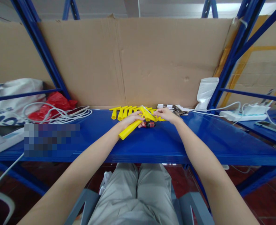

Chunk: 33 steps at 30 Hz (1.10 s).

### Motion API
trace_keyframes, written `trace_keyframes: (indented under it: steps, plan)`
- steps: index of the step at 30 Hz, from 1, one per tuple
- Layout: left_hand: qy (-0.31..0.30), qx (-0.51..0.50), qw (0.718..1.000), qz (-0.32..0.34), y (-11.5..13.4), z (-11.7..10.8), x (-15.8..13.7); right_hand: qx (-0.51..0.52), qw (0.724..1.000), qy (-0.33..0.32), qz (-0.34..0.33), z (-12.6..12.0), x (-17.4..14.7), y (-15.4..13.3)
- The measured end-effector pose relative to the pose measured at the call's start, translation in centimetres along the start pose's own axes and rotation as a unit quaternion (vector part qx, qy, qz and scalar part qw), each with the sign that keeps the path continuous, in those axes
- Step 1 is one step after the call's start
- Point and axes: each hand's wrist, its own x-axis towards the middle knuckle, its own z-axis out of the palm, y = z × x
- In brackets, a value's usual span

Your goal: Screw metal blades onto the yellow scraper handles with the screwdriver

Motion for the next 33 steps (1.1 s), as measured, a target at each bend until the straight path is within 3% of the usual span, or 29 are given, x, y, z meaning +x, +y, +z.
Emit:
trace_keyframes:
  steps: [3,13,16,19,22,24,26,30,33]
  plan:
    - [-0.012,-0.008,1.000,-0.001,0.1,0.0,-0.1,0.037,0.998,-0.044,0.006,0.3,-0.4,-0.6]
    - [-0.023,-0.017,1.000,-0.006,0.1,0.0,-0.1,0.054,0.994,-0.087,0.031,0.1,-1.0,-1.3]
    - [-0.021,-0.001,1.000,0.002,0.0,-0.3,0.1,0.069,0.996,-0.051,0.027,0.2,-0.9,-1.4]
    - [-0.011,0.024,1.000,0.009,-0.2,-0.7,0.5,0.059,0.997,0.033,0.049,-0.4,-0.5,-0.9]
    - [0.013,0.029,0.999,0.017,-0.3,-1.0,0.9,-0.030,0.982,0.151,0.106,-2.1,0.0,0.6]
    - [0.037,0.024,0.999,0.024,-0.4,-1.2,1.1,-0.142,0.955,0.210,0.153,-3.4,0.0,2.0]
    - [0.058,0.014,0.998,0.030,-0.4,-1.3,1.3,-0.234,0.927,0.223,0.191,-4.6,0.0,3.5]
    - [0.078,0.001,0.996,0.034,-0.3,-1.3,1.3,-0.293,0.897,0.229,0.238,-5.7,0.0,6.1]
    - [0.081,0.003,0.996,0.035,-0.3,-1.3,1.2,-0.296,0.898,0.218,0.243,-5.9,0.2,7.6]
